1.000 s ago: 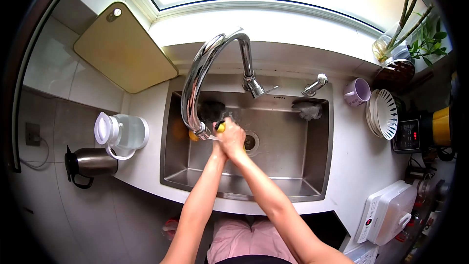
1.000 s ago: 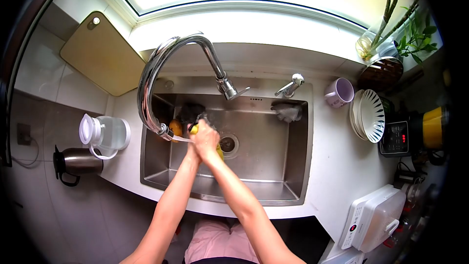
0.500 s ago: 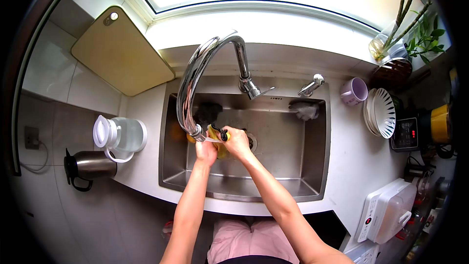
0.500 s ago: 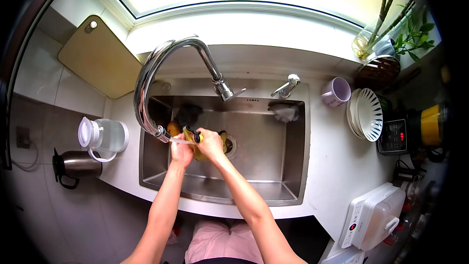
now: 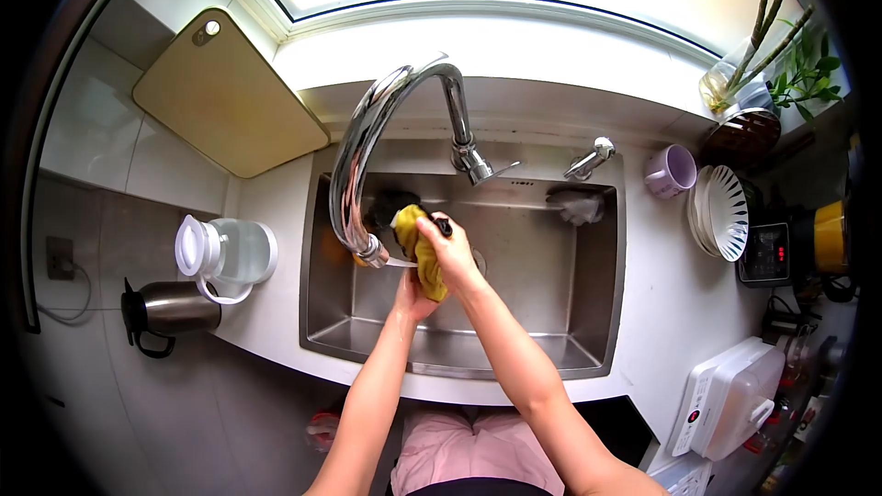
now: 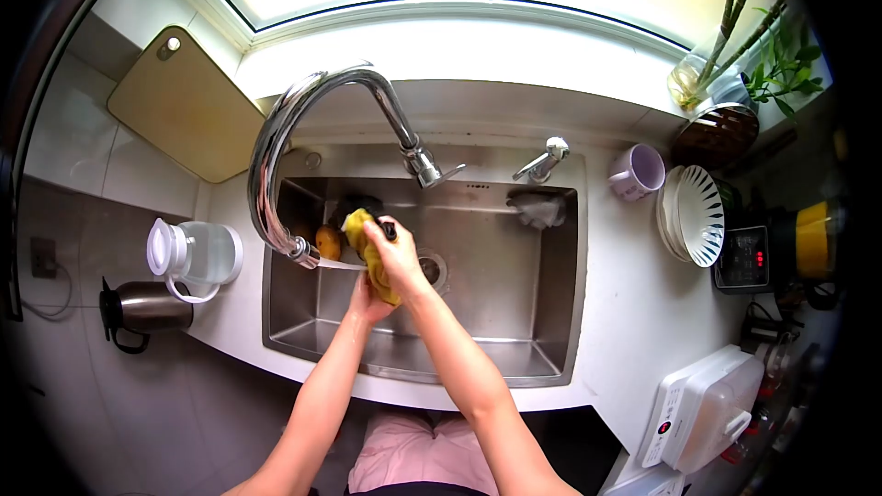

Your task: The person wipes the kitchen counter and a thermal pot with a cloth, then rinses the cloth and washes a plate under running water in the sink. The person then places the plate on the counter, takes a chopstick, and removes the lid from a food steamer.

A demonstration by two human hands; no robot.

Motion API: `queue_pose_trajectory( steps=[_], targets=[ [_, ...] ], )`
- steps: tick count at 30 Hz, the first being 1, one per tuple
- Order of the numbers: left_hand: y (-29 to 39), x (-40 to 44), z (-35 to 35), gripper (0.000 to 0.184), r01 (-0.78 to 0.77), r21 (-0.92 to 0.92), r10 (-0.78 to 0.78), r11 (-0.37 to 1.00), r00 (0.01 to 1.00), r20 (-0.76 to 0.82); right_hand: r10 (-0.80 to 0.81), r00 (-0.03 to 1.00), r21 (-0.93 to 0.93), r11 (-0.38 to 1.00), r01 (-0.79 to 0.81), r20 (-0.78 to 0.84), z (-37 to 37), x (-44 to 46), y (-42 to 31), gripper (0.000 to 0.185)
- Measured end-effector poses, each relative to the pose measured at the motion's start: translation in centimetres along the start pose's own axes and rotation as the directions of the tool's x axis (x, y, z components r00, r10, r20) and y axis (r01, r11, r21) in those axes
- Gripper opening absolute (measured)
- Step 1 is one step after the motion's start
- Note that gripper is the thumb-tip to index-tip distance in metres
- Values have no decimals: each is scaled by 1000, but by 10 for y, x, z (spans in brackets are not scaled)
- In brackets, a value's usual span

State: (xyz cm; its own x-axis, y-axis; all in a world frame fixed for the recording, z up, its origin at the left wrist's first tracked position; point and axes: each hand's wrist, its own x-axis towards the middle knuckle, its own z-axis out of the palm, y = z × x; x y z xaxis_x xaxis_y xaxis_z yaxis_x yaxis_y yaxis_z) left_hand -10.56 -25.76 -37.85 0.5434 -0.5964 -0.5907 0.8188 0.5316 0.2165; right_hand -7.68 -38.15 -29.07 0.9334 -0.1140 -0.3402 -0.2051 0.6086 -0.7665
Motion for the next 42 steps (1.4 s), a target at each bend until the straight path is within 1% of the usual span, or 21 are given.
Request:
queue_pose_trajectory(
  steps=[1,2,4,6,8,9,11,14,17,22,24,26,27,28,33,34,36,39,40,41,42],
  targets=[
    [0,-2,-1,54,-86,-35,85,996,996,-23,-201,972,-412,901,135,-122,-6,10,14,28],
    [-1,-3,-6,56,-172,-67,169,983,985,-47,-423,894,-761,625,173,-144,-8,13,20,34],
    [1,0,5,67,-218,-84,204,972,967,-153,-239,945,-811,584,-44,-223,-16,18,59,37],
    [6,7,-2,74,-216,-92,196,972,963,-184,-389,921,-895,415,164,-12,-12,-7,85,32],
    [8,23,-47,65,-122,-215,181,969,943,279,-450,892,-917,334,218,48,10,-51,86,29],
    [10,27,-49,64,-112,-202,178,973,922,344,-377,921,-918,325,227,94,21,-71,70,28],
    [10,27,-41,63,-129,-188,183,974,934,307,-438,883,-917,259,303,168,24,-72,64,26],
    [-2,21,-16,62,-208,-136,201,969,977,-64,-405,895,-960,118,254,187,11,-20,43,27],
    [-8,24,-21,60,-203,-125,192,971,977,-94,-413,906,-980,121,155,92,6,7,31,29],
    [15,36,-57,51,-24,-159,107,987,837,536,-426,886,-968,80,238,183,28,-54,52,26],
    [14,39,-46,49,12,-144,86,989,750,656,-501,865,-991,119,55,-12,22,-23,100,24],
    [-8,22,2,45,-270,-76,280,960,937,209,-301,925,-972,-51,229,233,16,-6,44,20],
    [-9,13,25,43,-391,9,391,921,920,-26,-396,890,-974,-82,209,224,8,15,48,20],
    [-2,2,37,35,-211,-196,194,958,976,-103,-428,884,-978,-4,208,190,8,20,37,18],
    [18,8,-20,32,-106,-161,149,981,948,283,-392,884,-965,-49,257,255,38,-49,47,36],
    [15,2,-17,32,-129,-152,161,980,962,222,-394,864,-949,-135,283,314,46,-59,45,43],
    [7,-1,-11,31,-160,-118,163,980,987,14,-208,968,-989,-74,129,141,52,-46,32,38],
    [0,0,-13,29,-58,-47,44,997,964,-263,-383,915,-964,171,204,126,21,7,32,21],
    [1,-3,-21,29,-47,-46,36,998,976,-213,-447,886,-956,188,227,123,15,18,24,19],
    [12,-8,-24,32,125,-192,-33,973,906,422,-464,885,-951,255,173,36,9,28,20,23],
    [2,-16,-25,37,-140,-31,136,990,985,-105,-473,880,-939,322,120,-49,4,34,18,28]
  ],
)
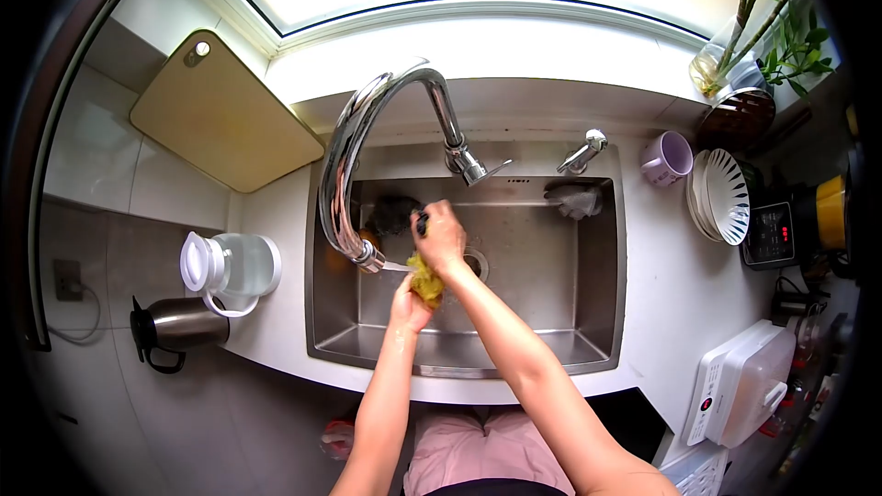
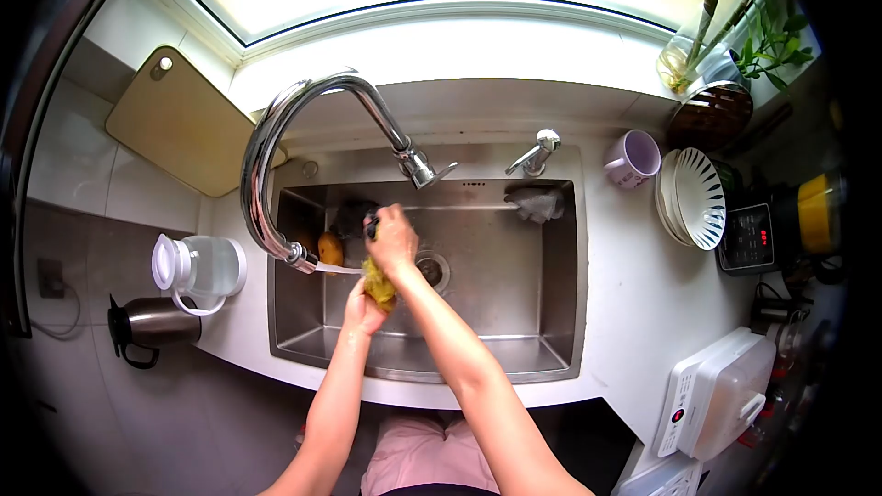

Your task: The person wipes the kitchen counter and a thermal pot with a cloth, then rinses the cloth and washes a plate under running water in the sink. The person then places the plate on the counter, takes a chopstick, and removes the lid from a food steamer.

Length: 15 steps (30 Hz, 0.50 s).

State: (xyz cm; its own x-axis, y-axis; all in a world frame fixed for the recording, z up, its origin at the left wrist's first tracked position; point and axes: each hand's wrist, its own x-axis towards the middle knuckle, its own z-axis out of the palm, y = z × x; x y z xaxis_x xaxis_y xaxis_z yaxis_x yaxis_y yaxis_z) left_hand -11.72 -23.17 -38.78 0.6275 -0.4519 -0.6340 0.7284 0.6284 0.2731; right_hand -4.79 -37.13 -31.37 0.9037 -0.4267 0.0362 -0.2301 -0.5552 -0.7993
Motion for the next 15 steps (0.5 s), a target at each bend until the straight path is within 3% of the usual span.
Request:
queue_pose_trajectory(
  steps=[1,2,3,4,5,6,11,13,14,15],
  targets=[
    [5,-9,20,40,-41,-59,43,997,998,41,22,995,-5,1000,-22,-94,8,2,14,29],
    [9,-9,31,43,-80,-124,90,989,993,79,179,979,86,978,-188,98,15,3,24,30],
    [12,2,26,48,-135,-178,158,975,980,120,198,973,117,970,-212,121,28,-13,27,29],
    [14,9,36,49,-200,-225,188,954,979,-77,214,967,150,961,-233,137,41,-36,24,29],
    [18,28,12,52,-53,-219,131,974,924,358,171,976,102,977,-185,131,36,-58,9,29],
    [22,47,-12,54,38,-103,49,994,689,723,133,982,53,989,-141,134,23,-84,-11,29],
    [22,49,-24,53,15,-213,90,977,874,478,-38,982,30,999,33,185,4,-118,-34,31],
    [13,36,-8,53,-95,-175,119,980,984,136,-236,951,15,971,238,198,6,-83,-16,23],
    [10,30,2,53,-120,-116,119,986,993,-19,-313,921,18,948,318,232,6,-62,-9,21],
    [7,27,10,53,-116,-88,110,989,991,-69,-263,941,-26,961,274,212,9,-39,-3,23]
  ],
)
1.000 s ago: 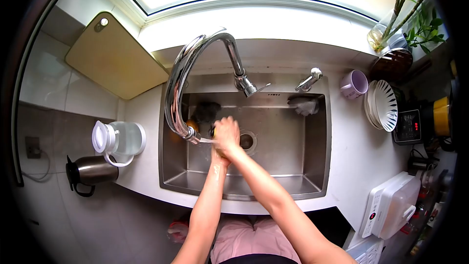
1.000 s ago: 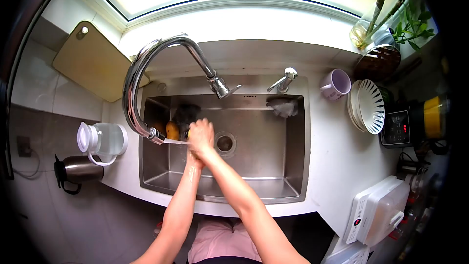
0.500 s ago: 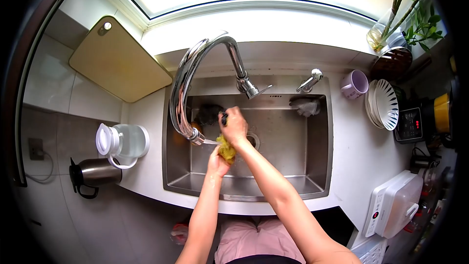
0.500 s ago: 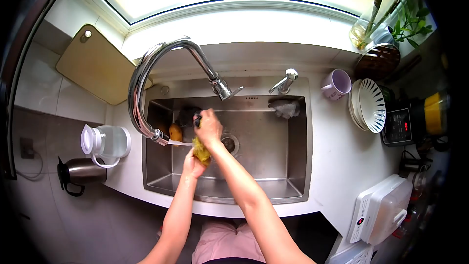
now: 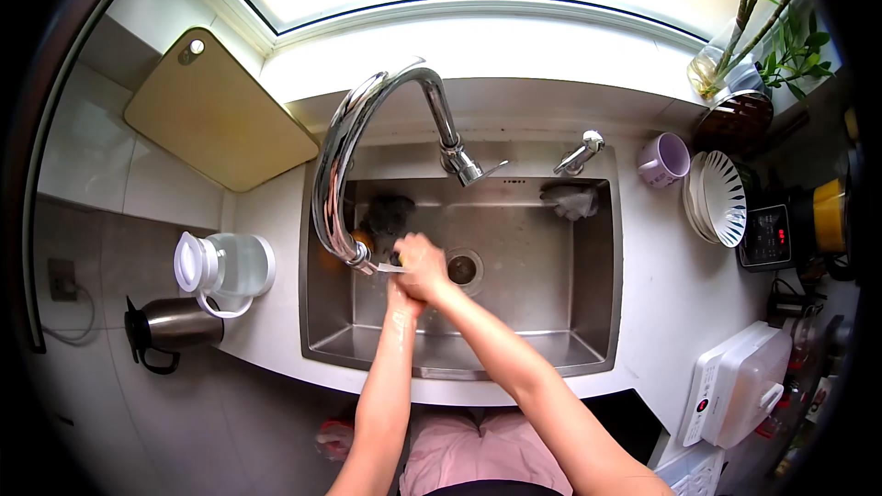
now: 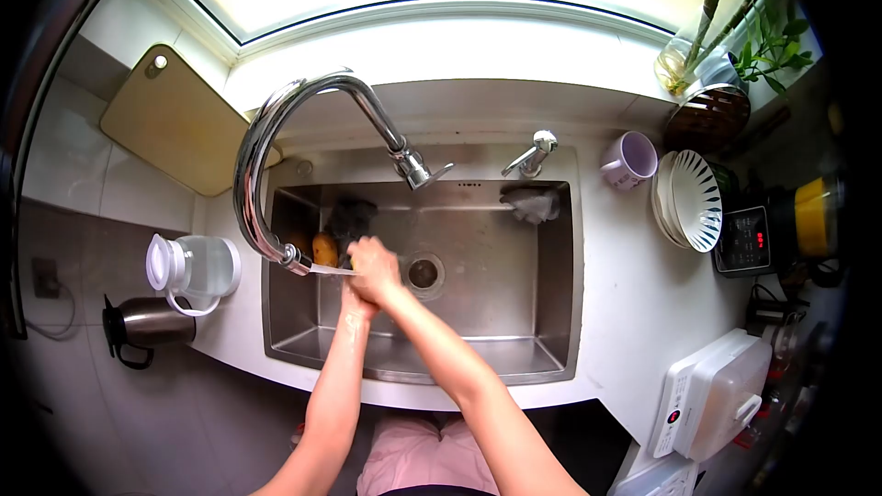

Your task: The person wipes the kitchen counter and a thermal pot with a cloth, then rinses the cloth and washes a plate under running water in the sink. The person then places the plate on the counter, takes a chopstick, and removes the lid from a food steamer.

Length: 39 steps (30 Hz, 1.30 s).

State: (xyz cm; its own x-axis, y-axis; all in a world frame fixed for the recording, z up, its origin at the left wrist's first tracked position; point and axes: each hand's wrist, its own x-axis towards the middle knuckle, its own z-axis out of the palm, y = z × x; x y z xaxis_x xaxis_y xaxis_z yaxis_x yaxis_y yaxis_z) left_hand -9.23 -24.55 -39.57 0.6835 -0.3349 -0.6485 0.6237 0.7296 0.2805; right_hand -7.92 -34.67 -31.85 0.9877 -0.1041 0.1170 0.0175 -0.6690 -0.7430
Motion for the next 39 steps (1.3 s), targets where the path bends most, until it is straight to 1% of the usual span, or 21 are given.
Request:
queue_pose_trajectory(
  steps=[3,6,8,11,15,16,17,19,20,21,23,24,26,28,29,30,31,33,35,37,39],
  targets=[
    [-6,9,2,50,54,-36,-53,998,998,18,72,995,-15,997,-73,-64,-2,3,-1,21],
    [3,41,-48,47,107,-228,-37,968,956,291,153,987,-99,984,-147,55,-6,-23,-31,27],
    [3,30,-43,40,-50,-70,66,996,967,247,41,999,-193,980,-40,5,1,-35,-40,34],
    [-12,-3,6,40,13,-67,-4,998,990,138,153,963,-182,977,-113,224,-16,-1,-27,29],
    [-10,-18,30,37,105,49,-99,993,989,-113,310,947,143,944,-296,-81,-19,33,-12,23],
    [-12,-25,35,42,93,33,-90,995,991,-97,388,922,456,823,-338,-17,-18,39,-5,25],
    [-13,-30,40,42,93,33,-90,995,992,-94,525,805,798,341,-497,277,-16,40,0,29],
    [-14,-40,51,48,140,-37,-140,989,990,14,540,757,929,-184,-322,369,-10,38,6,33],
    [-15,-33,46,58,57,-57,-51,997,993,110,549,789,955,-61,-292,276,-3,33,16,34],
    [-12,-28,39,58,54,-58,-48,997,993,106,632,762,877,277,-393,142,13,27,28,32],
    [-2,-22,40,62,48,-92,-43,995,997,62,229,945,376,918,-129,-235,29,-3,29,31],
    [-1,-10,30,56,72,-115,-54,991,986,155,200,979,320,931,-174,-49,15,-21,4,30],
    [1,13,10,49,131,-147,-75,980,938,338,-27,996,51,998,32,-87,8,-57,-27,30],
    [16,10,33,50,211,-118,-170,970,943,285,5,1000,93,996,-4,-9,-17,-67,-56,24],
    [16,20,21,42,235,-109,-143,966,835,532,-6,1000,95,995,3,29,-21,-65,-59,21],
    [11,21,14,42,235,-109,-144,966,837,528,-56,997,-168,985,48,-43,-15,-51,-47,21],
    [6,12,21,40,190,-109,-126,976,893,432,-126,984,-165,981,105,-123,-15,-32,-34,21],
    [-11,-1,47,38,100,-96,-74,990,967,244,60,990,-232,972,-30,124,-13,10,-7,24],
    [-23,-10,57,38,18,-73,-15,997,999,37,129,992,-203,971,-122,17,-15,28,0,25],
    [-15,14,19,40,65,-67,-35,996,927,374,98,986,-274,960,-58,134,-31,11,-14,40],
    [0,16,9,41,176,-77,-117,981,868,483,26,996,-335,941,-55,-90,-15,-26,-32,58]
  ],
)
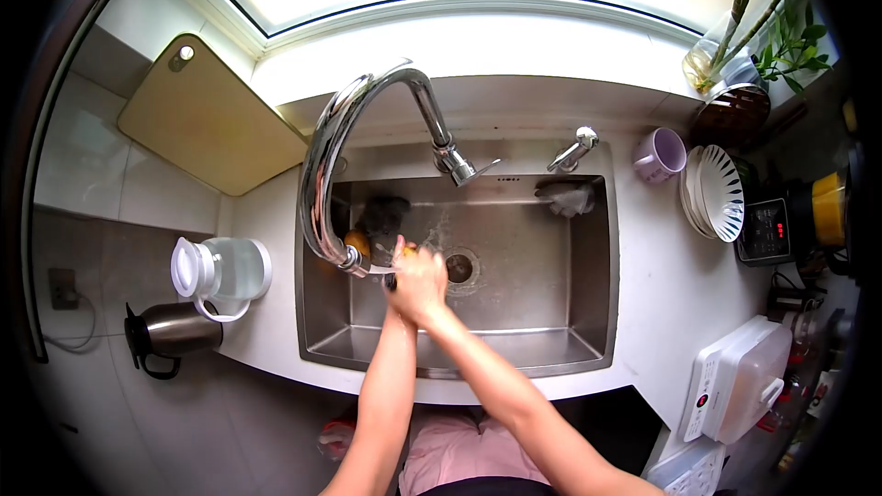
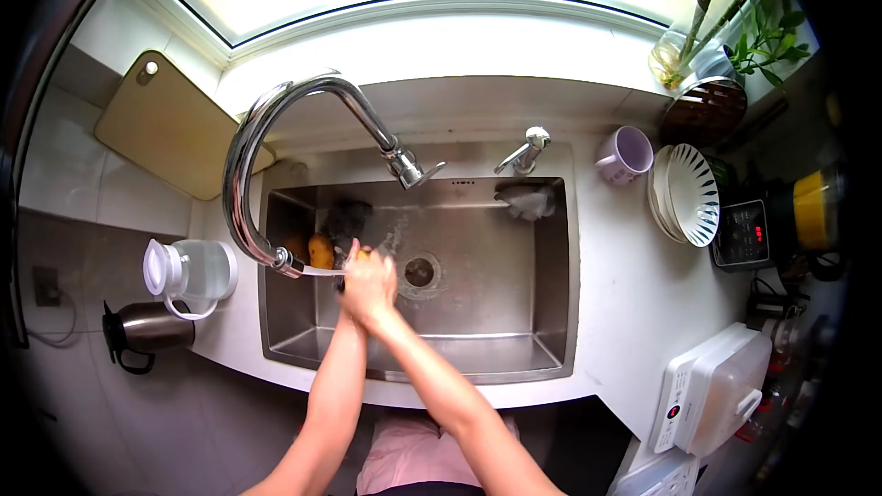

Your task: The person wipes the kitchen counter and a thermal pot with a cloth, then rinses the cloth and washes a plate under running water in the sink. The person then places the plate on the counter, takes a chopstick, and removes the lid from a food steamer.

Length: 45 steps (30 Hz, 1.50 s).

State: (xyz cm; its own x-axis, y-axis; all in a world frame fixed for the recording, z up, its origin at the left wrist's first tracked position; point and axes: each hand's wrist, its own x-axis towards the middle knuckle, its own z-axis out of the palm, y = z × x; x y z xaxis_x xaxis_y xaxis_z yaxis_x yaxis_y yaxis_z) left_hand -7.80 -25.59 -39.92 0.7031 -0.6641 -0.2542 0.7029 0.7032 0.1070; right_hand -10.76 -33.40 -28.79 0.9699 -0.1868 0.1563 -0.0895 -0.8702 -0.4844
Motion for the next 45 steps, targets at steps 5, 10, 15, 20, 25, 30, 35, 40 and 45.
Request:
queue_pose_trajectory(
  steps=[5,10,15,20,25,30,35,40,45],
  targets=[
    [-19,-10,45,43,-41,82,68,996,930,-361,14,997,164,986,-27,79,13,23,18,28],
    [5,-27,29,46,-127,225,214,966,882,-421,-20,977,265,961,77,-213,-6,34,20,14],
    [20,-78,34,67,130,876,461,465,808,-365,-7,995,270,963,-20,101,-3,19,14,23],
    [10,-68,41,81,-61,991,463,-119,879,110,140,952,442,861,-253,273,-10,21,-12,28],
    [8,-50,-14,73,-90,994,494,59,868,49,203,826,665,508,-547,525,12,44,-10,48],
    [-3,-68,34,57,3,990,656,138,749,-94,600,669,624,332,-708,439,66,57,-18,48],
    [7,-84,60,32,167,986,714,-24,693,-100,510,692,578,391,-716,512,59,67,-13,47],
    [10,-61,99,37,144,818,528,-556,822,214,562,783,694,453,-560,266,62,24,74,42],
    [13,-2,123,41,25,565,242,-824,919,312,582,781,578,564,-590,229,19,-10,134,40]
  ],
)
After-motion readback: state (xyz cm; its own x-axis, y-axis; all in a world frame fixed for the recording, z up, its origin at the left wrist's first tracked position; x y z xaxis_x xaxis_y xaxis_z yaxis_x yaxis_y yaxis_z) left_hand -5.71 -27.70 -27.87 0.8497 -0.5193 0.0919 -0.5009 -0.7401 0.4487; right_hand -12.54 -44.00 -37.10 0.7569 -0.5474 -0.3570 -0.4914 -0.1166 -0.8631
